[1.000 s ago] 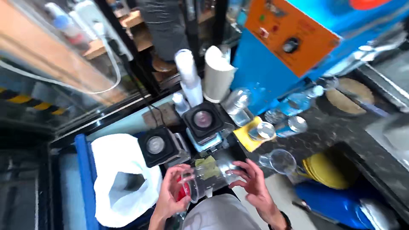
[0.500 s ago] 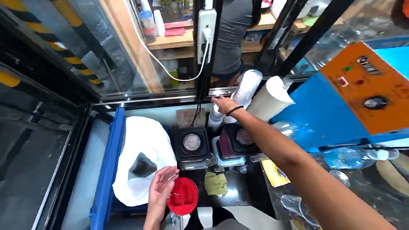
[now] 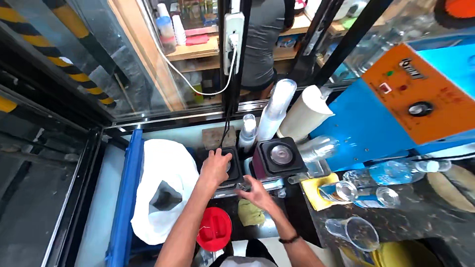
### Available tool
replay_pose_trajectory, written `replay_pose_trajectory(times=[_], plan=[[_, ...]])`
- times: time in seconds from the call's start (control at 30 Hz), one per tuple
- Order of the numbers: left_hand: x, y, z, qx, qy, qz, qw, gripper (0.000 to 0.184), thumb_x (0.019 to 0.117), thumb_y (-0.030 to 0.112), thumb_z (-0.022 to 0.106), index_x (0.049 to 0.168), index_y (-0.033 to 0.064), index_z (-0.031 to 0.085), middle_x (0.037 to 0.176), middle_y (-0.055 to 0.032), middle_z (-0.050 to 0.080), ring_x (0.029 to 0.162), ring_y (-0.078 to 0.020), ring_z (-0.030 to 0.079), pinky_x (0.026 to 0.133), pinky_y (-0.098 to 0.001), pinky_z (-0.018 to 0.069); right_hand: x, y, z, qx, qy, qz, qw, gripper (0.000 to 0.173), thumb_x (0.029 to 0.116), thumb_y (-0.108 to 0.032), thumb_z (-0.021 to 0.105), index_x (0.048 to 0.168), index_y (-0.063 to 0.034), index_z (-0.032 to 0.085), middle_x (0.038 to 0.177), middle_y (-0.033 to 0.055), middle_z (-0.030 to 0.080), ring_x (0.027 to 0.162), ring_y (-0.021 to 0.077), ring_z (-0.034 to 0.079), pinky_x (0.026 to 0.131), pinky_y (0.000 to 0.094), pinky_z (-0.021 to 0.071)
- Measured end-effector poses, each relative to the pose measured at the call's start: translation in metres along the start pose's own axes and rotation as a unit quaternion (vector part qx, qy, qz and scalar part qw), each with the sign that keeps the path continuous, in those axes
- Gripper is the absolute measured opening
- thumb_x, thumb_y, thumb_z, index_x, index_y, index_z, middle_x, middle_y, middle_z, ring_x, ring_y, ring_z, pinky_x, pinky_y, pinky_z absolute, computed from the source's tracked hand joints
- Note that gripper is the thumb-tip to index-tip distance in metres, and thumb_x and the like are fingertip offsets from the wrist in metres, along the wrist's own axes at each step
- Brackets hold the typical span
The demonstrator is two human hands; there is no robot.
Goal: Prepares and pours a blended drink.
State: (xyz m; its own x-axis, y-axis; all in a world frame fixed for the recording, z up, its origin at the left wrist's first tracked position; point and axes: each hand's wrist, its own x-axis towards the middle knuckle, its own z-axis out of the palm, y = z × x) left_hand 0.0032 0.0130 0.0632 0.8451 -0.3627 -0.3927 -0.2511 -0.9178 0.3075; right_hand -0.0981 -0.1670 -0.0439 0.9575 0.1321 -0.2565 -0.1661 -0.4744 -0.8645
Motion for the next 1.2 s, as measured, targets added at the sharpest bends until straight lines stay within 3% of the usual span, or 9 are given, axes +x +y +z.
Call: replay_pose_trajectory(times=[0.1, 0.23, 0.43, 0.57, 0.63, 0.77, 0.83, 0.9, 1.2], plan=[[0.007, -0.003, -0.004, 0.01, 0.017, 0.016, 1.0, 0.056, 0.0689, 0.019, 0.091, 0.122, 0.0235, 0.071, 0.133, -0.0212, 0.058, 0.121, -0.0454, 0.056, 0.086, -0.0612, 0.0547, 0.03, 0.039, 0.03, 0.177, 0.076, -0.14, 0.971, 0.038, 0.0853, -0.025, 0.078, 0.105, 0.0067, 0.07, 0.088, 0.0068, 0.073, 0.082, 0.0058, 0.069, 0.081, 0.0264, 0.0591], [-0.034, -0.012, -0.03, -0.12, 0.093, 0.061, 0.987, 0.051, 0.0717, 0.007, 0.089, 0.119, 0.0095, 0.071, 0.118, -0.0228, 0.065, 0.106, -0.0417, 0.064, 0.087, -0.0607, 0.0532, 0.038, 0.05, 0.058, 0.228, 0.17, -0.234, 0.93, 0.023, 0.0841, -0.021, 0.075, 0.072, -0.0048, 0.063, 0.066, -0.0073, 0.059, 0.063, -0.004, 0.055, 0.063, 0.0175, 0.0491], [-0.074, -0.09, -0.053, -0.395, 0.107, 0.233, 0.882, 0.056, 0.0799, 0.014, 0.078, 0.134, 0.0187, 0.063, 0.118, -0.007, 0.068, 0.088, -0.019, 0.069, 0.065, -0.0347, 0.06, 0.003, 0.012, 0.054, 0.269, 0.235, -0.3, 0.885, 0.025, 0.0849, -0.02, 0.079, 0.069, -0.01, 0.063, 0.064, -0.009, 0.059, 0.06, -0.003, 0.055, 0.058, 0.0174, 0.0496], [-0.103, -0.063, -0.085, -0.632, 0.018, 0.289, 0.719, 0.046, 0.095, 0.009, 0.06, 0.14, 0.016, 0.053, 0.124, -0.0039, 0.067, 0.101, -0.013, 0.069, 0.083, -0.0312, 0.0608, -0.047, -0.031, 0.036, 0.24, 0.277, -0.298, 0.881, 0.023, 0.0856, -0.024, 0.078, 0.075, -0.0077, 0.066, 0.066, -0.009, 0.062, 0.061, -0.0046, 0.058, 0.058, 0.0156, 0.0508], [-0.119, -0.039, -0.077, -0.748, 0.052, 0.23, 0.62, 0.022, 0.1041, 0.032, 0.054, 0.119, 0.0211, 0.066, 0.102, 0.0018, 0.074, 0.09, -0.0069, 0.072, 0.077, -0.0257, 0.0619, -0.079, -0.044, 0.03, 0.227, 0.303, -0.273, 0.884, 0.022, 0.0861, -0.024, 0.078, 0.077, -0.0072, 0.068, 0.069, -0.0083, 0.065, 0.064, -0.0044, 0.061, 0.061, 0.0158, 0.053], [-0.086, -0.026, -0.018, -0.892, 0.116, 0.105, 0.423, 0.055, 0.1102, 0.038, 0.015, 0.097, 0.0143, 0.062, 0.086, -0.0031, 0.072, 0.083, -0.0143, 0.071, 0.074, -0.0359, 0.0613, -0.153, -0.055, 0.018, 0.224, 0.365, -0.195, 0.882, 0.023, 0.0868, -0.027, 0.079, 0.079, -0.007, 0.07, 0.071, -0.0063, 0.068, 0.065, -0.0021, 0.064, 0.062, 0.0182, 0.0558], [-0.074, -0.005, 0.005, -0.921, 0.043, 0.152, 0.355, 0.041, 0.1057, 0.033, 0.033, 0.099, 0.0131, 0.069, 0.094, -0.0068, 0.074, 0.093, -0.0199, 0.072, 0.085, -0.0435, 0.0606, -0.194, -0.058, 0.008, 0.215, 0.402, -0.166, 0.874, 0.022, 0.0875, -0.028, 0.079, 0.081, -0.0084, 0.071, 0.072, -0.0079, 0.069, 0.065, -0.0032, 0.063, 0.061, 0.0171, 0.055], [-0.063, 0.023, 0.02, -0.918, -0.025, 0.215, 0.331, 0.031, 0.0983, 0.034, 0.054, 0.101, 0.0123, 0.075, 0.1, -0.0077, 0.076, 0.099, -0.0206, 0.073, 0.091, -0.0435, 0.0595, -0.239, -0.067, -0.009, 0.184, 0.441, -0.117, 0.871, 0.019, 0.0876, -0.029, 0.079, 0.081, -0.0124, 0.071, 0.072, -0.0118, 0.068, 0.065, -0.006, 0.062, 0.061, 0.0145, 0.0535], [-0.045, 0.06, 0.11, -0.939, -0.124, 0.131, 0.292, 0.03, 0.1017, 0.029, 0.05, 0.102, 0.0091, 0.073, 0.101, -0.011, 0.076, 0.097, -0.0231, 0.073, 0.088, -0.0438, 0.061, -0.368, -0.041, -0.114, -0.032, 0.513, 0.183, 0.838, 0.036, 0.0792, -0.049, 0.081, 0.069, -0.0199, 0.062, 0.055, -0.0163, 0.053, 0.047, -0.0062, 0.047, 0.046, 0.016, 0.041]])
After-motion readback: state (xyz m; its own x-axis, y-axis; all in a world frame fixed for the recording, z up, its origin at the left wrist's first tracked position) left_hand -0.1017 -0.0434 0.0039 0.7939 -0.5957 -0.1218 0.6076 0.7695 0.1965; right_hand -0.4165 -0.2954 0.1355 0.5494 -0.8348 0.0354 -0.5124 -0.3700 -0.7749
